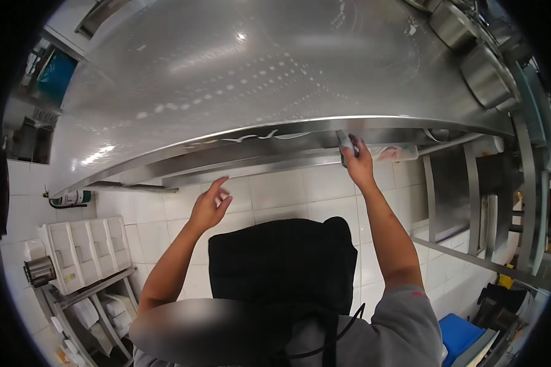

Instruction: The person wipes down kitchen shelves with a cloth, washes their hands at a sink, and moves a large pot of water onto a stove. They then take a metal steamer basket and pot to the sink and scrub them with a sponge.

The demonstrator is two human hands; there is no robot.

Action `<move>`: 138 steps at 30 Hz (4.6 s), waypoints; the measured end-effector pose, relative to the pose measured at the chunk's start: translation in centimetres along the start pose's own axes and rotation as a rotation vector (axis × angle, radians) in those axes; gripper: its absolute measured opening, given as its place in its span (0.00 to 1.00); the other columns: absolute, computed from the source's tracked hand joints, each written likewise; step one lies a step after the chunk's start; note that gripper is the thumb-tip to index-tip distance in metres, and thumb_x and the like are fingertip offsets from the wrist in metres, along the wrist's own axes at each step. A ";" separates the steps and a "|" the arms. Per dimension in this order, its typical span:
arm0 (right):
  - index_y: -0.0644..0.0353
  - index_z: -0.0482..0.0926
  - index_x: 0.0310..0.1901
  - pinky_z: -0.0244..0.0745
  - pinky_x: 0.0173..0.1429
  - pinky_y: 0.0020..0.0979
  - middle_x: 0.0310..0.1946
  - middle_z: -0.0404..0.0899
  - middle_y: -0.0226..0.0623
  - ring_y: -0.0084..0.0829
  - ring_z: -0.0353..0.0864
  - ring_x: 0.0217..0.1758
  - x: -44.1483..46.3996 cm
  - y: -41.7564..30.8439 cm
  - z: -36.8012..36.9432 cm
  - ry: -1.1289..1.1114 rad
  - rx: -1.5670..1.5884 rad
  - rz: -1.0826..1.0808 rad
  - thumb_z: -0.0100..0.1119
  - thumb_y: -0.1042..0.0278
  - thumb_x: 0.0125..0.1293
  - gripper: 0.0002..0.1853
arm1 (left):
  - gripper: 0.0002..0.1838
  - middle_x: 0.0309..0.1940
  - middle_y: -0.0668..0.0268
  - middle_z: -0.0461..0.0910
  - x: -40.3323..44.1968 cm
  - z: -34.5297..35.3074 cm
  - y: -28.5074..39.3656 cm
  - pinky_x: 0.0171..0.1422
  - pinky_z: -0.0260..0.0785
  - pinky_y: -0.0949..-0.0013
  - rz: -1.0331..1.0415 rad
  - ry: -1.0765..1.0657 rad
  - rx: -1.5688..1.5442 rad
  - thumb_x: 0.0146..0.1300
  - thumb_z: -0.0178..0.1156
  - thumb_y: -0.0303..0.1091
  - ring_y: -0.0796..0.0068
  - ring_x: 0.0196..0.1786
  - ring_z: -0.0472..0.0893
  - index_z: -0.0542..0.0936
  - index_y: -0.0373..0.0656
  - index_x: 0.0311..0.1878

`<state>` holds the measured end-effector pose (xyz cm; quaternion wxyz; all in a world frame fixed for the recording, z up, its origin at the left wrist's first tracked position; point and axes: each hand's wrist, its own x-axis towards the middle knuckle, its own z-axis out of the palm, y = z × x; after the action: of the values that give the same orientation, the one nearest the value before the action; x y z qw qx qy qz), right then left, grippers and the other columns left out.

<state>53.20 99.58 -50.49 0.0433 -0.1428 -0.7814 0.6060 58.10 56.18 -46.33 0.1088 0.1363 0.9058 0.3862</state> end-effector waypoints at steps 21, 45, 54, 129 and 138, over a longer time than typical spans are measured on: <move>0.68 0.77 0.55 0.60 0.71 0.56 0.69 0.64 0.51 0.56 0.67 0.70 5.3 4.3 7.7 0.008 -0.846 -0.919 0.56 0.59 0.61 0.25 | 0.16 0.34 0.57 0.84 8.8 4.7 -2.1 0.36 0.75 0.66 0.296 0.519 0.246 0.52 0.75 0.41 0.58 0.36 0.83 0.83 0.39 0.36; 0.69 0.76 0.55 0.60 0.73 0.51 0.66 0.66 0.59 0.60 0.66 0.66 3.9 0.7 19.4 -0.102 -0.659 -0.949 0.56 0.55 0.59 0.28 | 0.30 0.56 0.52 0.79 44.6 5.8 5.8 0.61 0.70 0.58 0.462 0.578 0.372 0.64 0.60 0.55 0.57 0.58 0.79 0.76 0.40 0.60; 0.69 0.72 0.58 0.58 0.74 0.53 0.67 0.64 0.59 0.59 0.64 0.69 3.8 0.1 20.1 -0.157 -0.675 -0.907 0.55 0.56 0.60 0.29 | 0.37 0.57 0.49 0.78 34.8 6.3 0.2 0.60 0.71 0.58 0.433 0.514 0.376 0.61 0.59 0.61 0.54 0.59 0.78 0.73 0.40 0.64; 0.61 0.78 0.57 0.69 0.65 0.46 0.55 0.79 0.51 0.52 0.75 0.60 25.9 -1.5 37.5 0.201 -0.748 -1.439 0.52 0.53 0.68 0.23 | 0.64 0.56 0.45 0.76 8.7 -6.5 -16.7 0.53 0.76 0.61 -0.025 0.874 0.014 0.46 0.78 0.52 0.53 0.50 0.82 0.44 0.38 0.76; 0.60 0.75 0.58 0.53 0.77 0.50 0.72 0.63 0.41 0.48 0.59 0.75 3.4 -2.6 29.5 -0.559 -0.822 -1.093 0.54 0.53 0.62 0.26 | 0.66 0.59 0.43 0.74 8.4 -6.7 -16.1 0.60 0.73 0.60 -0.027 0.876 0.000 0.43 0.80 0.49 0.49 0.58 0.79 0.43 0.41 0.76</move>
<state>42.40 72.37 -56.05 0.0815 0.4218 -0.8869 0.1699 45.54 43.77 -54.35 -0.2808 -0.0523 0.8680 0.4062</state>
